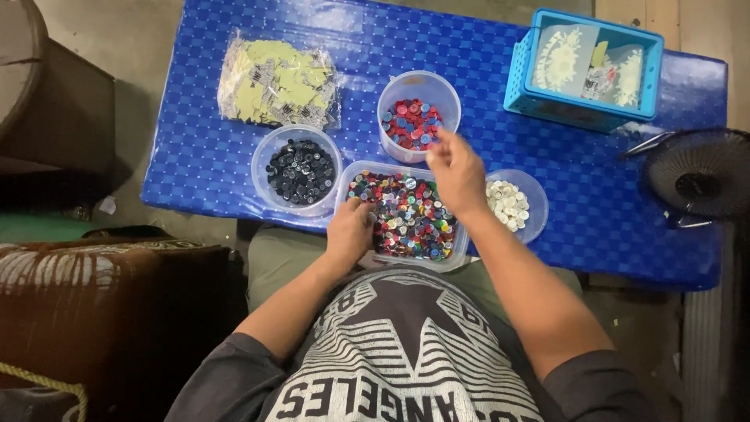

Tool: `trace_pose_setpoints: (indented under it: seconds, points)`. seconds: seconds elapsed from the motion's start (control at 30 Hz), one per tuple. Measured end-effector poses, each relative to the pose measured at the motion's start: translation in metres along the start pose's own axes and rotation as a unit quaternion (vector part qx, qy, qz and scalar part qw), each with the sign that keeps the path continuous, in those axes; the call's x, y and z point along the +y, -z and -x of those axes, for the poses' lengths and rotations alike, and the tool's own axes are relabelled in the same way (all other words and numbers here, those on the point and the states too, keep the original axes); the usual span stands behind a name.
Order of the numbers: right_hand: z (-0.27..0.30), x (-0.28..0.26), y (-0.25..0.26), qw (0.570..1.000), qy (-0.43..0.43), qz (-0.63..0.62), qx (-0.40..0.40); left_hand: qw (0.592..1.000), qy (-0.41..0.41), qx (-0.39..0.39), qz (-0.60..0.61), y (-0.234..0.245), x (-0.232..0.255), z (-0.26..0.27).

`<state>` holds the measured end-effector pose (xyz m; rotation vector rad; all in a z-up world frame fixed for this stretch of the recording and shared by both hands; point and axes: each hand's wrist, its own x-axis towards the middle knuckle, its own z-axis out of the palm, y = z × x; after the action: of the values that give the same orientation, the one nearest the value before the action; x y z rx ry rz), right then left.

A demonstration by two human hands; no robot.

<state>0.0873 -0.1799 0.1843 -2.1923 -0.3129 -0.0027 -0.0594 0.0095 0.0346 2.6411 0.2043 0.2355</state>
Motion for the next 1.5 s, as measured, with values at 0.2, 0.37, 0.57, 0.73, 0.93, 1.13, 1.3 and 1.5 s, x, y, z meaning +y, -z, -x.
trace_pose_setpoints:
  seconds: [0.2,0.37,0.57,0.73,0.93,1.13,1.3,1.5]
  points:
    - [0.065,0.128,-0.063,0.967,0.190,0.168,-0.001,0.994,-0.079,0.063,-0.046,-0.028,-0.014,-0.026]
    - [0.104,0.140,-0.057,0.955,0.205,0.214,-0.015,0.992,-0.096,0.059,-0.049,-0.050,-0.007,-0.038]
    - [0.106,0.132,-0.053,0.960,0.200,0.194,0.004,0.995,-0.081,0.032,-0.053,-0.038,-0.009,-0.041]
    - [0.106,0.133,-0.055,0.959,0.207,0.191,0.022,0.987,-0.117,0.068,-0.083,-0.031,-0.017,-0.043]
    - [0.107,0.135,-0.057,0.963,0.198,0.181,0.020,0.984,-0.146,0.016,-0.101,-0.040,-0.019,-0.043]
    - [0.109,0.132,-0.055,0.961,0.194,0.196,0.014,0.981,-0.144,-0.012,-0.133,-0.064,-0.023,-0.044]
    - [0.109,0.135,-0.055,0.953,0.196,0.232,-0.010,0.989,-0.111,-0.028,-0.098,-0.047,-0.017,-0.041]
    - [0.107,0.122,-0.060,0.916,0.234,0.324,-0.028,0.986,0.052,-0.149,0.046,-0.012,-0.009,-0.033]
